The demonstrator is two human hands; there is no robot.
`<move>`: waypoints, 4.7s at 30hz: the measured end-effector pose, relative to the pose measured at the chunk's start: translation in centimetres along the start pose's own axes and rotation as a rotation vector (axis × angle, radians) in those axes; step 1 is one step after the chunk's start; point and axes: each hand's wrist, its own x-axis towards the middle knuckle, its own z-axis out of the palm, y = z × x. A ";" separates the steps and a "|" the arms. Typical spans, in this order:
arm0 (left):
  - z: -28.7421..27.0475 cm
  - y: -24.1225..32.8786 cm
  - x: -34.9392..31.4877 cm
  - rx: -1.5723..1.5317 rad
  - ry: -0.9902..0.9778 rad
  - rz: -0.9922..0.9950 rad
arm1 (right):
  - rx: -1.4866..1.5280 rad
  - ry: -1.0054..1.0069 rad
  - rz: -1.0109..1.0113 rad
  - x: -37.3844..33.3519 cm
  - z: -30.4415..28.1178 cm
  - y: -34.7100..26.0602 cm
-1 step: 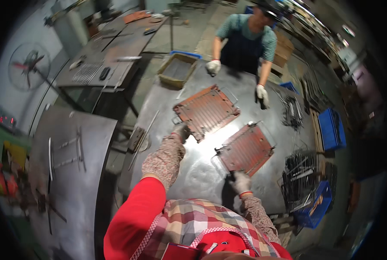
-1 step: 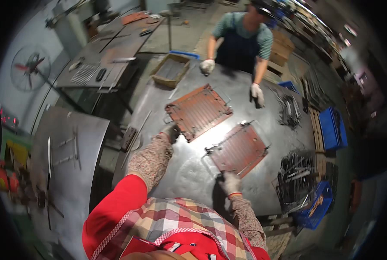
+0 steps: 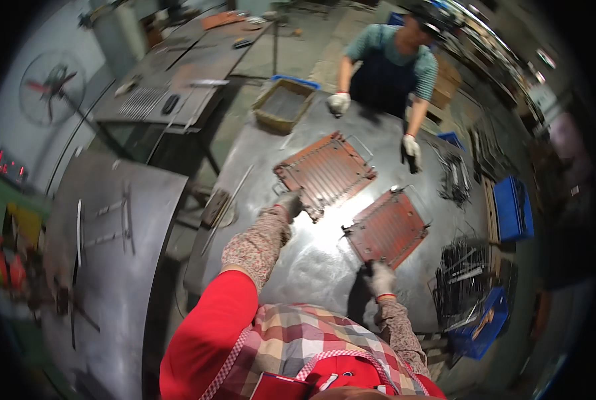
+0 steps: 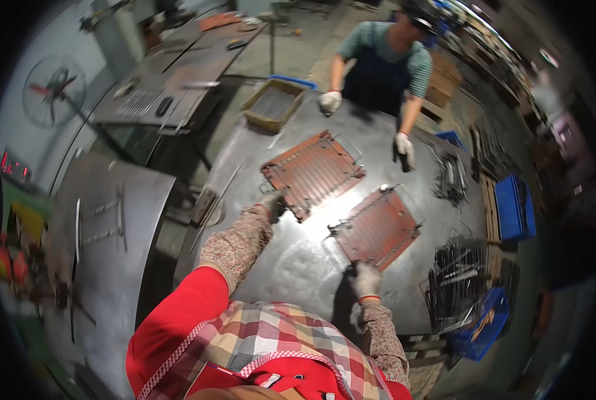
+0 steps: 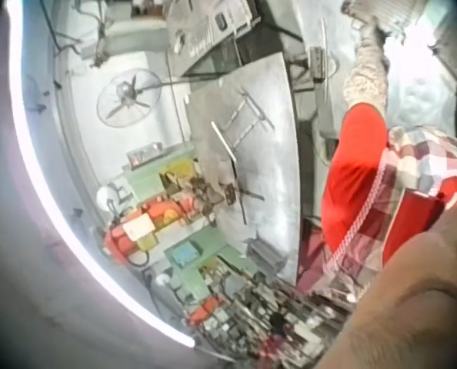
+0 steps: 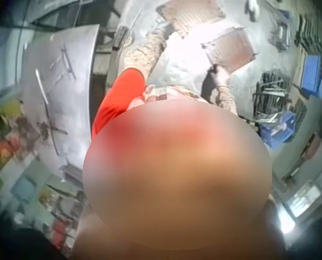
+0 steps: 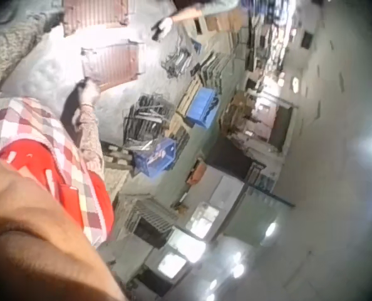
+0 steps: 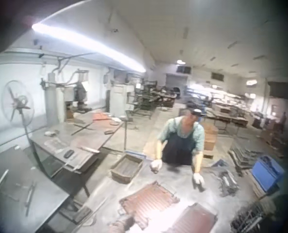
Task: The person places metal wire parts into a jig fixture and welds them together using a spot welding machine.
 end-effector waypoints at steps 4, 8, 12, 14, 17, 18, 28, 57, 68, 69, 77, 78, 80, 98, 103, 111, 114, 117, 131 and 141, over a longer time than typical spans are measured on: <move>-1.7 -4.8 -5.0 0.090 -0.052 0.001 | 0.166 0.046 0.257 1.7 -3.1 1.5; -7.0 -7.1 -11.5 -0.003 -0.037 -0.065 | 0.510 0.036 -0.022 4.9 -5.0 -6.8; -12.3 -10.4 -14.8 0.094 -0.030 -0.029 | 0.724 -0.154 -0.266 8.7 -3.5 -21.2; -14.3 -11.7 -15.3 0.229 -0.025 -0.025 | 0.709 -0.204 -0.426 9.5 -4.1 -31.2; -17.3 -14.2 -15.0 0.304 0.077 0.120 | 0.458 -0.221 -0.755 9.4 -5.6 -45.7; -17.6 -12.8 -17.2 0.212 0.056 0.084 | 0.498 -0.207 -0.792 9.8 -4.2 -49.7; -26.8 -24.5 -7.3 -0.199 -0.206 0.042 | 0.516 -0.515 -0.517 8.0 1.3 -66.9; -18.1 -11.7 -23.7 0.818 0.444 0.134 | 0.676 -0.490 -0.057 4.7 -3.4 -9.3; -18.7 -12.4 -23.4 0.853 0.536 0.093 | -0.040 -0.439 -0.109 4.3 -0.1 -12.8; -18.4 -12.3 -23.7 0.813 0.517 0.068 | -0.077 -0.442 -0.149 4.2 -0.8 -13.0; -17.2 -11.1 -27.8 0.772 0.515 0.068 | 0.765 -0.357 0.184 7.3 2.9 -9.9; -17.9 -10.5 -28.6 0.780 0.535 0.045 | 0.892 -0.340 0.183 7.3 2.9 -10.2; -21.0 -10.4 -31.7 0.455 0.517 0.060 | 1.015 -0.386 0.124 5.0 -2.7 -15.1; -50.6 -12.9 -58.2 -0.025 1.325 0.235 | 0.875 -0.878 -0.659 -4.7 0.2 -67.4; -57.1 -13.3 -61.0 -0.130 1.413 0.244 | 0.795 -0.946 -0.757 -7.6 2.5 -77.9; -61.7 -13.8 -60.9 -0.139 1.425 0.205 | 0.736 -0.959 -0.816 -7.7 4.7 -83.5; -61.1 -12.9 -61.2 -0.127 1.478 0.252 | 0.754 -0.936 -0.792 -8.1 4.1 -83.5; -61.1 -11.6 -61.7 -0.176 1.469 0.242 | 0.756 -0.891 -0.848 -8.7 2.7 -84.0; -66.0 -11.2 -58.5 -0.199 1.384 0.335 | 0.595 -0.909 -0.807 -5.3 4.8 -88.3; -64.1 -10.2 -59.7 -0.201 1.422 0.298 | 0.510 -0.818 -0.868 -6.0 4.4 -87.7</move>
